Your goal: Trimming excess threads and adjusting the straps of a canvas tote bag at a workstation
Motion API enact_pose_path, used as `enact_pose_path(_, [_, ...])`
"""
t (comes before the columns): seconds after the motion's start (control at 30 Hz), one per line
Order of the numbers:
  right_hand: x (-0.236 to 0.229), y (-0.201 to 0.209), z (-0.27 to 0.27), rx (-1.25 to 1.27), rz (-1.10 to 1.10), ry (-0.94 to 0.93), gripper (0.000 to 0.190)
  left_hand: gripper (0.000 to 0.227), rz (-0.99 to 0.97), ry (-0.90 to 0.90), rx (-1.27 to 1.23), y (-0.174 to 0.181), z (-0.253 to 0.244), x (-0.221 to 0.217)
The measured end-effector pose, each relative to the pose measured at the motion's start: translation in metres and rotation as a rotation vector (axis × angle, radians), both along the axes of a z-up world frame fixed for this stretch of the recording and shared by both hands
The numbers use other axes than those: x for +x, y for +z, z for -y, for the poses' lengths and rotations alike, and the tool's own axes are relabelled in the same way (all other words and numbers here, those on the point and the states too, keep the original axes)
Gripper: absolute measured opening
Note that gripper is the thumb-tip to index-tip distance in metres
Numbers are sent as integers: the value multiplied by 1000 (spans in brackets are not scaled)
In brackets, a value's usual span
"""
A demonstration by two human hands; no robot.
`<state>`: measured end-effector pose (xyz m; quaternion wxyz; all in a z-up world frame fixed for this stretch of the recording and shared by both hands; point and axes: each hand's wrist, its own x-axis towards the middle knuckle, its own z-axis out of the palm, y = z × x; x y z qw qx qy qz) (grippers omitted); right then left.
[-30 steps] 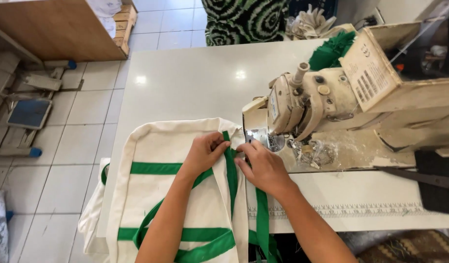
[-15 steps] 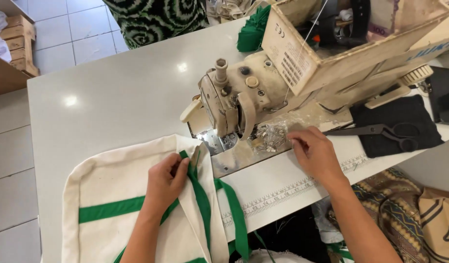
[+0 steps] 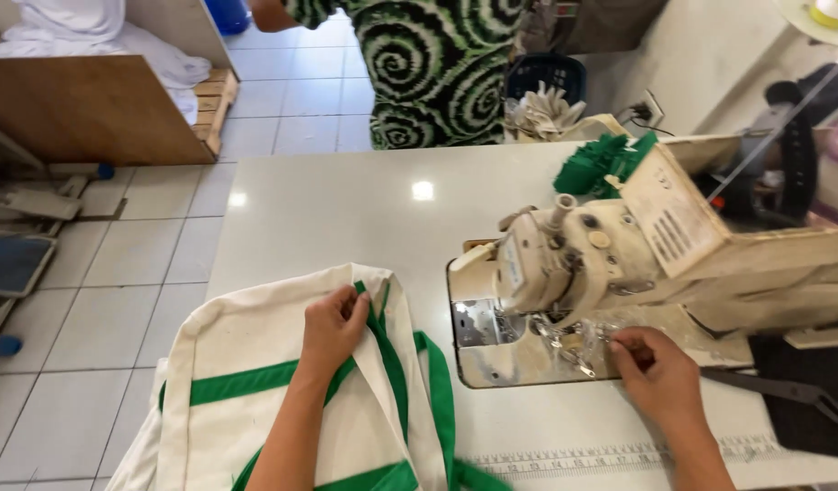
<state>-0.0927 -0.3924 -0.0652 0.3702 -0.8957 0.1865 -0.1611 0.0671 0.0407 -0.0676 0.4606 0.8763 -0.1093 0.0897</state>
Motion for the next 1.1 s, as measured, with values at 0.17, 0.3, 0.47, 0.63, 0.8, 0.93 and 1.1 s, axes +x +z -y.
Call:
enact_pose_path(0.17, [-12, 3, -12, 87, 220, -149, 12, 11, 0, -34, -7, 3, -3, 4])
enact_pose_path(0.3, [-33, 18, -51, -254, 616, -35, 9, 8, 51, -140, -178, 15, 11, -7])
enact_pose_path(0.47, [-28, 68, -170, 80, 600, 366, 14, 14, 208, -419, -95, 19, 31, -26])
enact_pose_path(0.63, [51, 73, -223, 289, 485, 717, 10, 10, 46, -303, -193, -6, 33, -26])
enact_pose_path(0.8, [90, 27, -225, 845, 195, 515, 15, 11, -24, -201, -228, -12, 35, -21])
enact_pose_path(0.93, [91, 9, -217, 985, 29, 392, 26, 9, -105, -218, -294, -1, 35, -30])
enact_pose_path(1.1, [106, -8, -210, 1174, -20, 346, 29, 8, -126, -206, -328, 7, 34, -26])
